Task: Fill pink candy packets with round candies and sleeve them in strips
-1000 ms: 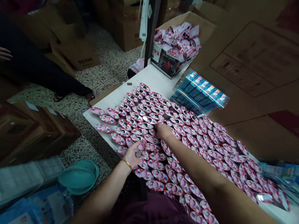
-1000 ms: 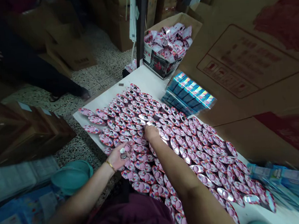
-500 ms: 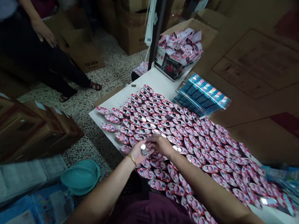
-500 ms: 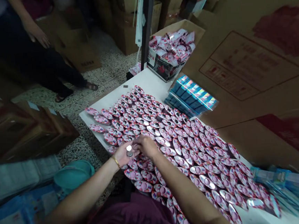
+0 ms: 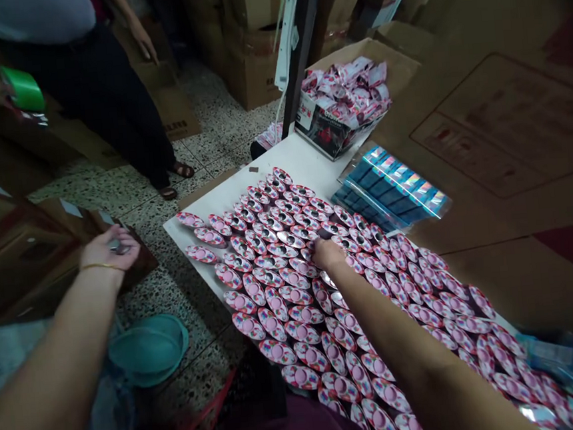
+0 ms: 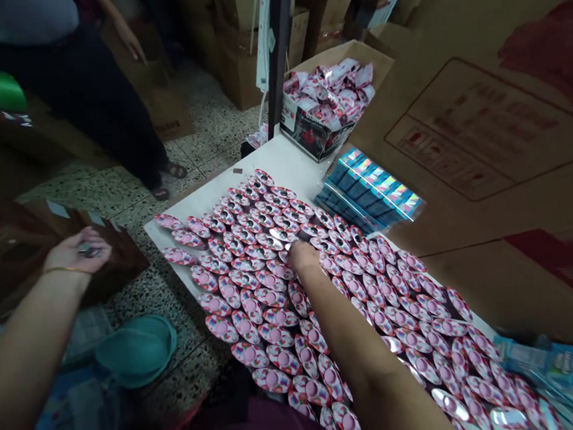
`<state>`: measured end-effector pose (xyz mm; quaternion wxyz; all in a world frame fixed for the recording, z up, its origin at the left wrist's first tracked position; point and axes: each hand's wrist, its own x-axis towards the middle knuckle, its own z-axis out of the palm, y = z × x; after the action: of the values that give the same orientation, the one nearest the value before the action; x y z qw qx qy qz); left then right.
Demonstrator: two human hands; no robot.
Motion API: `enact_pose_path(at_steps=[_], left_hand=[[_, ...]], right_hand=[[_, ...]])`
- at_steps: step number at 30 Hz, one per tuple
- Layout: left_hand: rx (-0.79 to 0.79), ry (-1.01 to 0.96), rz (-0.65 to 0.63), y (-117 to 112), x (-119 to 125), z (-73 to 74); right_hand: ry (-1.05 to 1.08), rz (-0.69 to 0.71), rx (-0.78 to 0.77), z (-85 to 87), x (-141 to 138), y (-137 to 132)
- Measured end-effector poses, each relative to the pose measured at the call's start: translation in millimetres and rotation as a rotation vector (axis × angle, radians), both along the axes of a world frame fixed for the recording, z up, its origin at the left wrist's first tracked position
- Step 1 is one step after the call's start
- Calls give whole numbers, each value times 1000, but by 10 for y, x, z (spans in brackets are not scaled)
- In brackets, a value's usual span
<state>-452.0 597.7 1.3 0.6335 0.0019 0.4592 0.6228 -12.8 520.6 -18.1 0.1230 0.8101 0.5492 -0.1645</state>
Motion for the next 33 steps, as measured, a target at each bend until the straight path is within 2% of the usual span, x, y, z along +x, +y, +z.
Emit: enact_pose_path(at_steps=[1, 2, 3, 6, 8, 10, 13, 15, 17, 19, 21, 23, 25, 27, 28, 31, 33], left_hand=[[12, 8, -1, 6, 7, 10], [46, -14, -81, -44, 114, 14], [67, -78, -238, -146, 310, 14], [-53, -240, -527, -649, 1207, -23], [-151, -300, -630, -1000, 1811, -64], [-169, -303, -770, -1265, 2262, -101], [-142, -223, -899, -1492, 2622, -124], [-138, -155, -931, -1569, 2729, -115], [-118, -108, -960, -1604, 2784, -94], [-80, -102, -997, -1600, 2795, -78], [-76, -113, -996, -1561, 2755, -78], [-124, -131, -942, -1507, 2667, -94], [-162, -141, -857, -1468, 2546, -120], [-171, -142, -799, -1459, 2417, -145], [-170, -138, -780, -1466, 2355, -156], [-181, -109, -736, -1506, 2201, -179], [-206, -99, -709, -1523, 2130, -191]], right_hand=[[-19, -3, -23, -13, -18, 42], [-34, -9, -35, -18, -27, 70], [-43, -18, -42, -12, -28, 80], [-39, -46, -17, 73, -25, -23], [13, -42, 81, 161, -69, -212], [149, 42, 244, 237, -178, -467], [447, 317, 400, 299, -407, -850], [566, 418, 408, 315, -509, -1019], [634, 373, 406, 313, -505, -1086], [751, 206, 414, 292, -394, -1062], [942, -46, 414, 252, -224, -969], [1130, -298, 412, 201, -54, -833], [1196, -455, 415, 152, 81, -678], [1063, -495, 420, 119, 175, -521], [925, -460, 413, 112, 209, -444], [417, -197, 336, 123, 267, -219], [164, -41, 229, 136, 268, -67]])
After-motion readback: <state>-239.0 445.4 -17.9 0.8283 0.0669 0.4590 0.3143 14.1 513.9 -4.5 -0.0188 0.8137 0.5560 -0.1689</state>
